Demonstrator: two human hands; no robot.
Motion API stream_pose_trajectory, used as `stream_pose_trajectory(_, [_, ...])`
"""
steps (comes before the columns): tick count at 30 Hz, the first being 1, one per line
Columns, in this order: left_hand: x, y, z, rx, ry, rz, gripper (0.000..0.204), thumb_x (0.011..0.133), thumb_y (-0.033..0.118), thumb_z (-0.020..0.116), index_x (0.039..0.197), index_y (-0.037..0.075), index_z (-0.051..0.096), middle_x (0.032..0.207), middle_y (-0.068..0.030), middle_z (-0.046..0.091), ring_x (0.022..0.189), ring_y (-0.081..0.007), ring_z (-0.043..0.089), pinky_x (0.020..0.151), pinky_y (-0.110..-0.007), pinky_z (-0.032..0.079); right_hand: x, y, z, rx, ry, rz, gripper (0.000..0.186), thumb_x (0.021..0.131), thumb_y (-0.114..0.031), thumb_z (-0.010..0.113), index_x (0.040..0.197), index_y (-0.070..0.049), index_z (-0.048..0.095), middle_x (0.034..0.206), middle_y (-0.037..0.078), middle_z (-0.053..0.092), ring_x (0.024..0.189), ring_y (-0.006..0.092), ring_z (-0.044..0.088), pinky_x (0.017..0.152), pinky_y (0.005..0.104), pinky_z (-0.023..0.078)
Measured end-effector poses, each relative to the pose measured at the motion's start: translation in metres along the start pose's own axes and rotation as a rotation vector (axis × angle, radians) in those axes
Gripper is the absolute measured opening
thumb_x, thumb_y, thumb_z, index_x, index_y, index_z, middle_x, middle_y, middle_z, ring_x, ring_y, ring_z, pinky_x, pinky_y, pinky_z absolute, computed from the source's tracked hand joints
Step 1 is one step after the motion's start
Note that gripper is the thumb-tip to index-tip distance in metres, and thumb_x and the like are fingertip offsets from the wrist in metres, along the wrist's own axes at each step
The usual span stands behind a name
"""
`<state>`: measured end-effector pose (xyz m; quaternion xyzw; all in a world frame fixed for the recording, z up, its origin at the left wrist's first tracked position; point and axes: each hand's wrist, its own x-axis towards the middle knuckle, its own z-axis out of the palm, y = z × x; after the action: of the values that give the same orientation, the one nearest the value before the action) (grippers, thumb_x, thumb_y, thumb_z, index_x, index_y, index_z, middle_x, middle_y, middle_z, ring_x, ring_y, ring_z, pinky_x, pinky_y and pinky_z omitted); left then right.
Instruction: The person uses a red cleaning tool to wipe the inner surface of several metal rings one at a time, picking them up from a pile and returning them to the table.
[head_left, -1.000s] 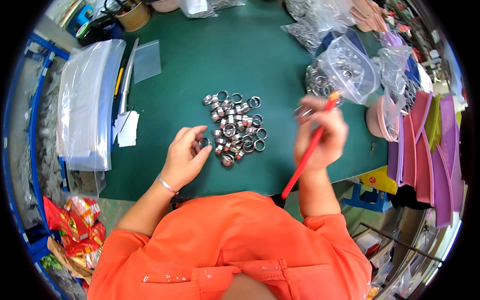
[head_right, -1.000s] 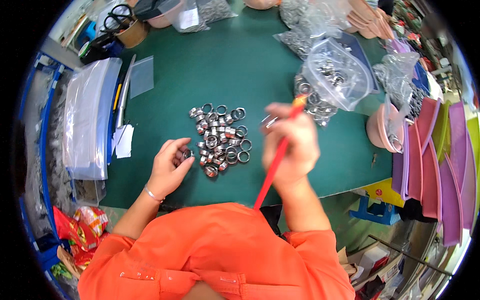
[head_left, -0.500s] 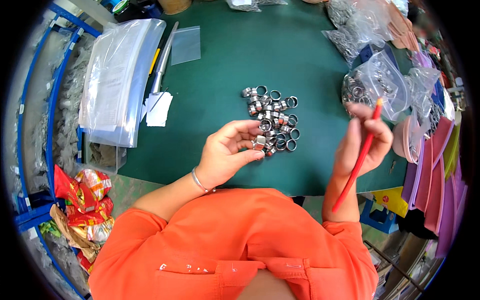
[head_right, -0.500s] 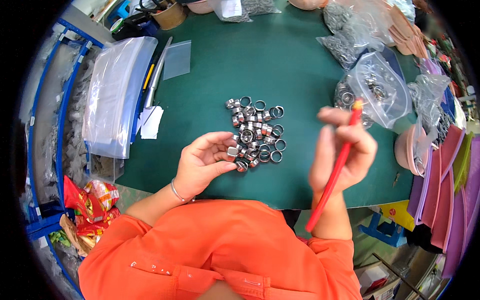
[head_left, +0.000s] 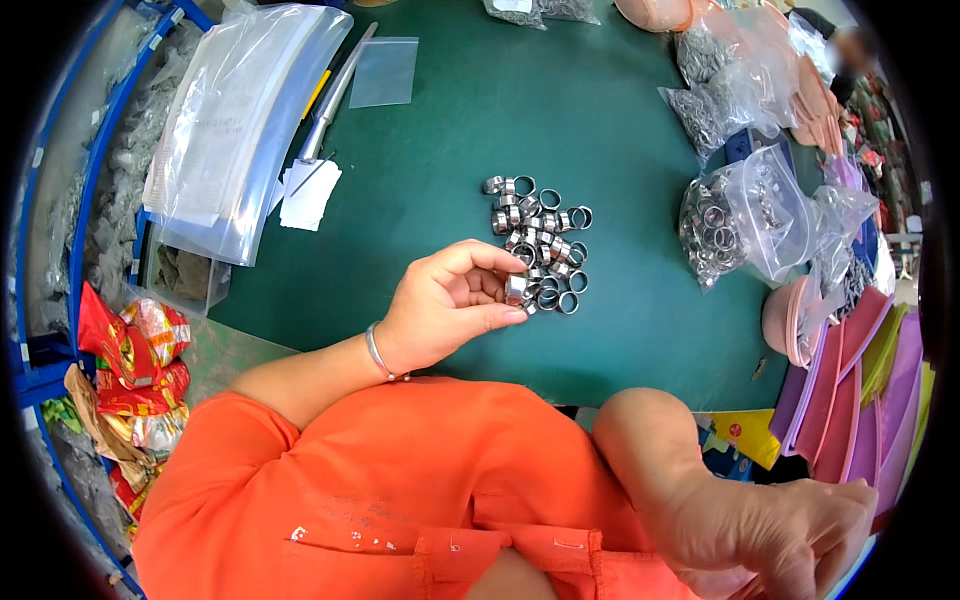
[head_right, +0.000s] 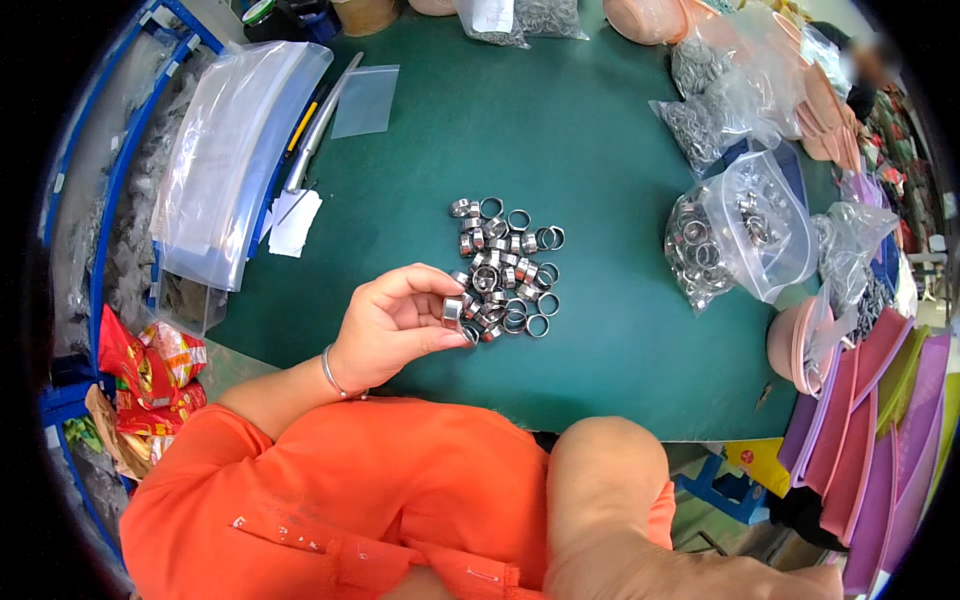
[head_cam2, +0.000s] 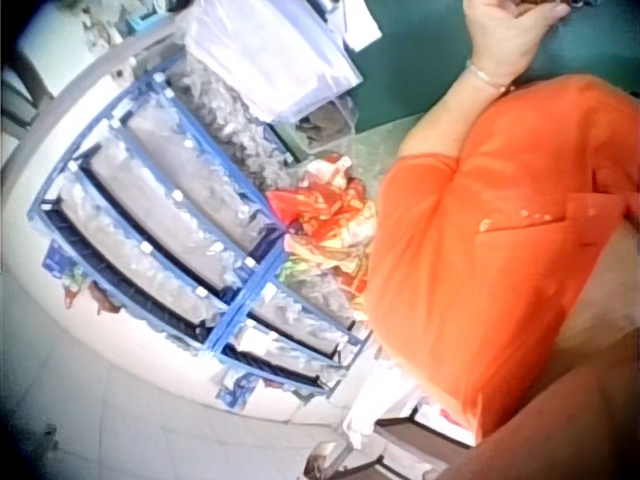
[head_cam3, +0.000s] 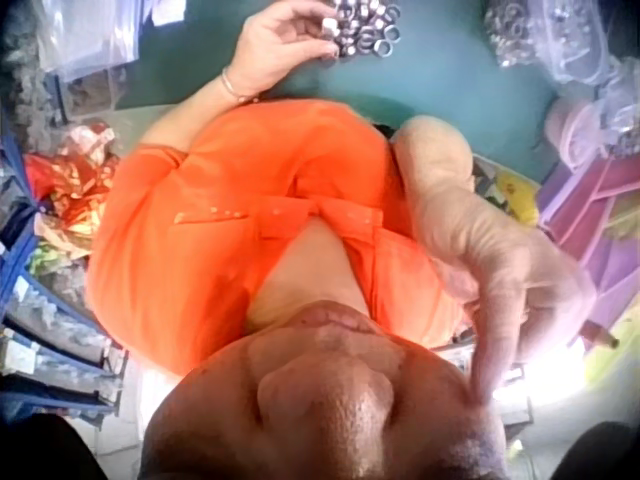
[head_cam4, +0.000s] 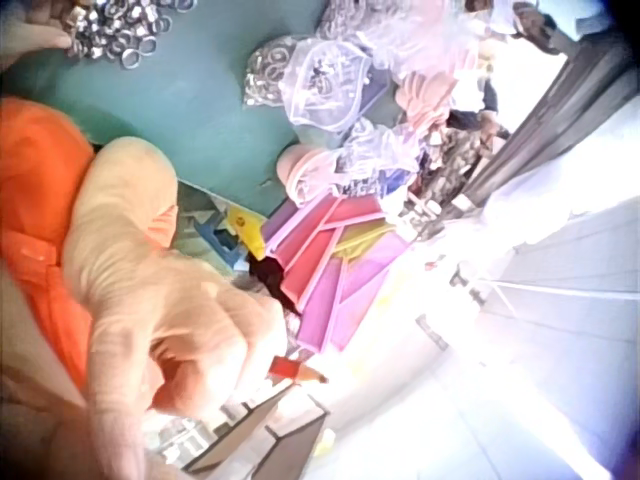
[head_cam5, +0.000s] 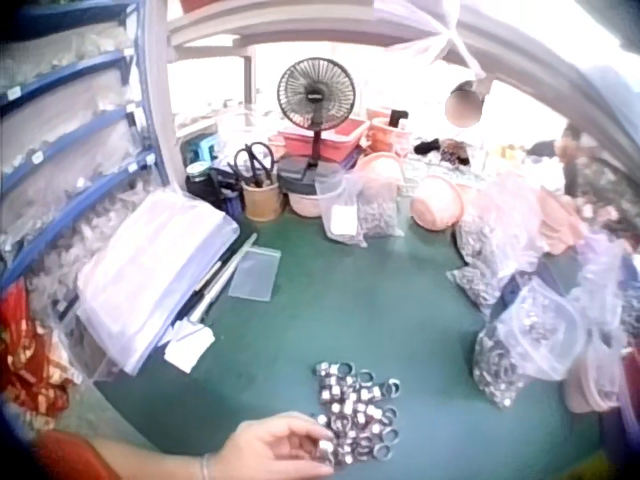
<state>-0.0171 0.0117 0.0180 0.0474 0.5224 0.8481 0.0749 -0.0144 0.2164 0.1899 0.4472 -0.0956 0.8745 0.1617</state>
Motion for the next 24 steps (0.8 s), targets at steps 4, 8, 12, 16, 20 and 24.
stream_pose_trajectory(4, [-0.004, 0.000, -0.001, 0.025, 0.034, 0.011, 0.036, 0.078, -0.011, 0.068, 0.111, -0.004, 0.057, 0.104, -0.0074, 0.059, 0.091, -0.0137, 0.062, 0.082, -0.027, 0.054, -0.001, -0.015, 0.013, 0.075, 0.153, 0.340, 0.024, 0.065, 0.019, 0.068, 0.068, 0.001, 0.054, 0.084, 0.009, 0.051, 0.081, 0.0204, 0.057, 0.078, 0.0387, 0.064])
stream_pose_trajectory(8, [-0.001, 0.001, 0.001, 0.021, 0.023, 0.003, 0.035, 0.077, -0.012, 0.068, 0.109, -0.003, 0.058, 0.107, -0.0069, 0.055, 0.090, -0.0137, 0.061, 0.081, -0.028, 0.054, -0.007, -0.002, 0.000, 0.271, 0.046, 0.211, 0.023, 0.065, 0.019, 0.069, 0.071, 0.002, 0.054, 0.089, 0.010, 0.052, 0.082, 0.0201, 0.058, 0.076, 0.0384, 0.065])
stream_pose_trajectory(12, [-0.001, 0.001, 0.001, 0.082, 0.018, 0.034, 0.035, 0.076, -0.012, 0.068, 0.108, -0.003, 0.058, 0.106, -0.0066, 0.055, 0.091, -0.0141, 0.062, 0.081, -0.028, 0.054, -0.004, -0.005, 0.001, 0.240, 0.045, 0.222, 0.023, 0.066, 0.020, 0.068, 0.074, 0.003, 0.054, 0.086, 0.010, 0.052, 0.082, 0.0202, 0.059, 0.077, 0.0388, 0.064])
stream_pose_trajectory(16, [-0.002, 0.003, 0.001, 0.092, 0.018, 0.024, 0.036, 0.076, -0.012, 0.069, 0.108, -0.004, 0.057, 0.105, -0.0071, 0.054, 0.089, -0.0143, 0.062, 0.080, -0.028, 0.054, 0.000, -0.011, 0.004, 0.174, 0.081, 0.294, 0.024, 0.067, 0.021, 0.066, 0.077, 0.003, 0.053, 0.085, 0.011, 0.052, 0.081, 0.0206, 0.059, 0.077, 0.0389, 0.064])
stream_pose_trajectory(20, [-0.003, 0.001, 0.000, 0.074, 0.020, 0.010, 0.035, 0.076, -0.012, 0.069, 0.109, -0.005, 0.057, 0.105, -0.0079, 0.056, 0.088, -0.0142, 0.063, 0.079, -0.027, 0.054, 0.001, -0.005, -0.002, 0.223, 0.009, 0.321, 0.023, 0.068, 0.020, 0.066, 0.078, 0.004, 0.053, 0.085, 0.010, 0.052, 0.080, 0.0209, 0.059, 0.077, 0.0388, 0.064])
stream_pose_trajectory(24, [-0.003, 0.003, 0.000, 0.081, 0.020, -0.030, 0.035, 0.077, -0.011, 0.069, 0.109, -0.005, 0.056, 0.102, -0.0084, 0.059, 0.089, -0.0141, 0.063, 0.079, -0.027, 0.054, -0.005, 0.047, -0.007, 0.008, -0.074, -0.256, 0.021, 0.071, 0.019, 0.064, 0.080, 0.004, 0.053, 0.086, 0.010, 0.052, 0.084, 0.0228, 0.060, 0.075, 0.0382, 0.065])
